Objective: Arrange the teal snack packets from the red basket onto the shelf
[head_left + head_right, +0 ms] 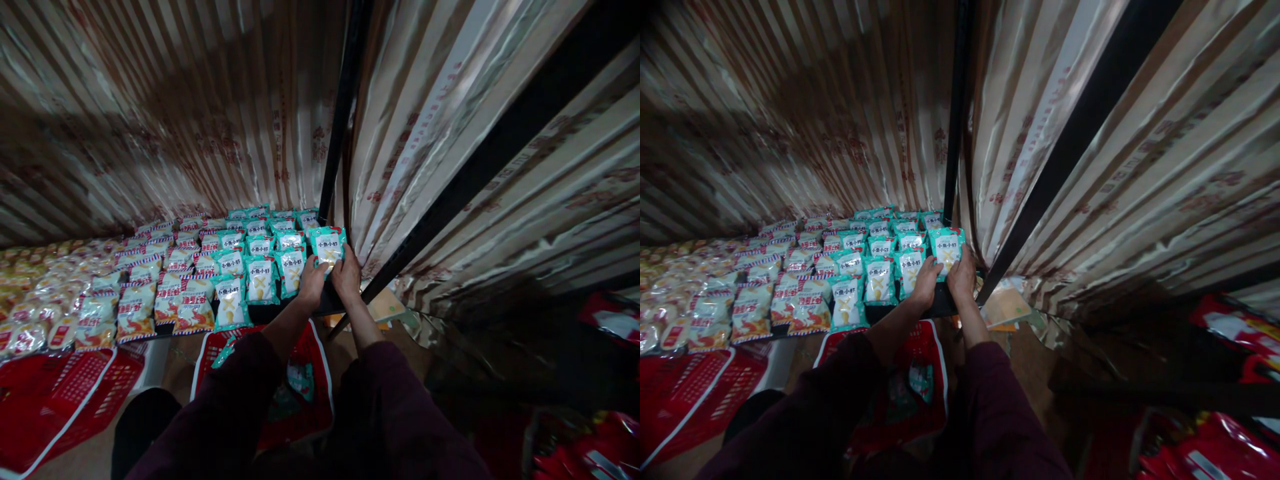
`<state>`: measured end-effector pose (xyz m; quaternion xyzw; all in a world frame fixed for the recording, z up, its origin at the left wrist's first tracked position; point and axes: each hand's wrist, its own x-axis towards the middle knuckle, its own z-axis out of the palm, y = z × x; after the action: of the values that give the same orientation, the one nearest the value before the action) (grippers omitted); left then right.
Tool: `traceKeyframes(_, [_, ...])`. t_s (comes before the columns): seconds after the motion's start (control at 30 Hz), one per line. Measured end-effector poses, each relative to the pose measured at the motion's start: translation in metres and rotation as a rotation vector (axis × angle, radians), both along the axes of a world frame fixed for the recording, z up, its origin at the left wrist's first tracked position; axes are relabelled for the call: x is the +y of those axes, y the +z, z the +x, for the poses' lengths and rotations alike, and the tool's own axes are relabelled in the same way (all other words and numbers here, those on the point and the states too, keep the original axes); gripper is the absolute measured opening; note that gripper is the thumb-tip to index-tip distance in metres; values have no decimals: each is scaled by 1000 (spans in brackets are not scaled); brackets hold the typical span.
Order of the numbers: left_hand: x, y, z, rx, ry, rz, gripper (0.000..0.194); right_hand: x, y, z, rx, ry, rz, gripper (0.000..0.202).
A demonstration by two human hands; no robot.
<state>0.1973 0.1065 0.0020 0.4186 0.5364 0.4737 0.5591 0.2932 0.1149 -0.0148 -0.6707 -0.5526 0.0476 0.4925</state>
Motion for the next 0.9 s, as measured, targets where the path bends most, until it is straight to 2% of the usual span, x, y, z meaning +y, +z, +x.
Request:
traceKeyframes(0.33, [1, 15, 4, 164, 52, -48, 61, 16, -8, 1, -16, -10, -2, 55])
traceKeyframes(0.5, [1, 27, 10, 99, 67, -77, 59, 22, -11, 3, 5, -26, -42, 54])
traceKeyframes(0.7, [6, 27, 16, 52, 98, -57, 60, 28, -11, 1, 7, -37, -63, 53])
traceKeyframes(0.9, [13, 28, 20, 18, 111, -24, 48, 33, -12, 0, 0, -22, -68, 55])
